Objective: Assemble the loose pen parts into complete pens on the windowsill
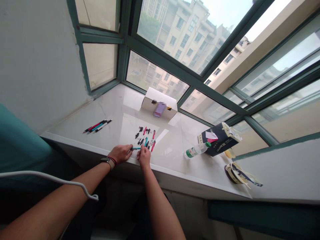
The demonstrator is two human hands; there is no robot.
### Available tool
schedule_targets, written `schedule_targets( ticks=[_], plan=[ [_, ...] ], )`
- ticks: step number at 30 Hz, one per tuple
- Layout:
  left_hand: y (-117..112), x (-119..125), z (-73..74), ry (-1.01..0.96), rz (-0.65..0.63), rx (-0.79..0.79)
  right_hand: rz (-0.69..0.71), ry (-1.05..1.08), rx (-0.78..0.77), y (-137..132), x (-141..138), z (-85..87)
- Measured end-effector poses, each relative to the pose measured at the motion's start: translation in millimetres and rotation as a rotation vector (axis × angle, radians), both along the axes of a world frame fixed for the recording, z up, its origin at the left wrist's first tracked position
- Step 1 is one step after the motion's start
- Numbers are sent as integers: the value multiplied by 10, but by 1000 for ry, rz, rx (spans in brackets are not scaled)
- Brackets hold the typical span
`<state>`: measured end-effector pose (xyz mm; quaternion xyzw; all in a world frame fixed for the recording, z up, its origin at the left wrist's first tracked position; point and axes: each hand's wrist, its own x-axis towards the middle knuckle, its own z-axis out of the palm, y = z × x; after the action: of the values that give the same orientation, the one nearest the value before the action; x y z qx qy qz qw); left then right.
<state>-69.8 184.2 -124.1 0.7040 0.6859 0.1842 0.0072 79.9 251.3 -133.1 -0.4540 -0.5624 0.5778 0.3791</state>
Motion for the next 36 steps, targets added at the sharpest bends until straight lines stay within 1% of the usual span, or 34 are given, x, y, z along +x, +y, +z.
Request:
schedule_targets(
  ticks=[4,9,17,22,26,31,33,36],
  plan=[
    [0,-1,0,-8,28,0,-62,66,-61,27,-9,-28],
    [2,1,-6,-2,32,0,-54,82,-71,37,-5,-52],
    [-3,7,2,-20,37,7,-46,98,-88,30,-4,-23],
    [-12,22,18,-35,43,23,-63,110,-88,42,-4,-47],
    [-15,31,25,-3,58,30,-100,241,-204,70,15,-34],
    [-13,30,29,8,48,31,-161,448,-377,95,88,40],
    [-12,29,27,-5,50,26,-153,484,-406,103,124,70],
    [-10,29,21,-23,53,16,-116,468,-410,115,161,103]
  ],
)
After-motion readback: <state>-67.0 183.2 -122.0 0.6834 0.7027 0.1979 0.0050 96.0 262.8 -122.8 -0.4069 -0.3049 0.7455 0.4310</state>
